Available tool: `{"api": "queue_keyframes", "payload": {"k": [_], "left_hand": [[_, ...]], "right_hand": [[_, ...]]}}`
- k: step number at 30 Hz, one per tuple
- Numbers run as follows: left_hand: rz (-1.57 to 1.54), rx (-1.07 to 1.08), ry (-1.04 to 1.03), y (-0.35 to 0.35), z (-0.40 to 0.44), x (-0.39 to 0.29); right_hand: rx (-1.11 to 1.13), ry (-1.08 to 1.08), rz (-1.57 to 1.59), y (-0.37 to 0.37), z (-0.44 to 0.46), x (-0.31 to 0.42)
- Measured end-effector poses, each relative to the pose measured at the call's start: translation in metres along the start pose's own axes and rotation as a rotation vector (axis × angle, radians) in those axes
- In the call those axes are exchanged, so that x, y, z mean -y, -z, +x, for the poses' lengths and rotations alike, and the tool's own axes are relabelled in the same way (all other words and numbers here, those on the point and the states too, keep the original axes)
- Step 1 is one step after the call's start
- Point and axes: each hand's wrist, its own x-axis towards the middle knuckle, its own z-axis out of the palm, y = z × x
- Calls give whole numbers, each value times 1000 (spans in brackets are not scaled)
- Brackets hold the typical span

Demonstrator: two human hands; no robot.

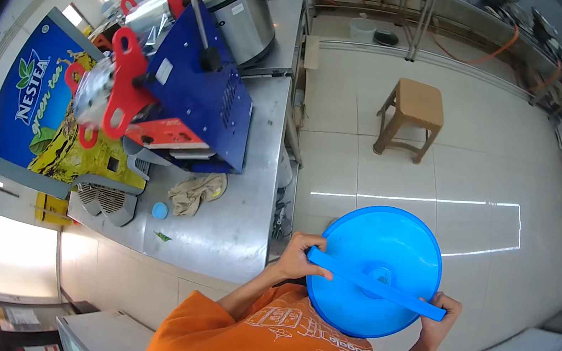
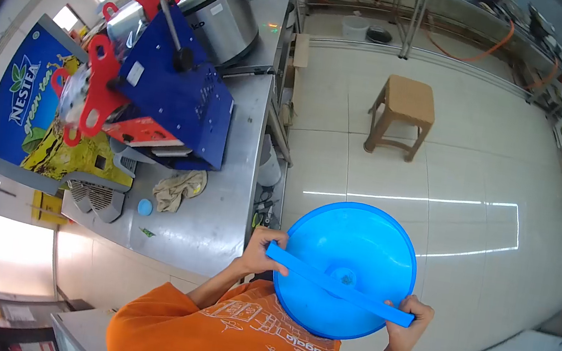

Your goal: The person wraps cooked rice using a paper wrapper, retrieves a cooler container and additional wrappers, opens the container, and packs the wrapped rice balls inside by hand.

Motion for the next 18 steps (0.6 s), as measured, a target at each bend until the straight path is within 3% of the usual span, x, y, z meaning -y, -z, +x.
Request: {"api": "queue_keyframes", "payload": {"k": [18], "left_hand": [[98, -249, -85, 72, 379, 88]], "right_hand": [[137, 119, 132, -80, 440, -52]]}}
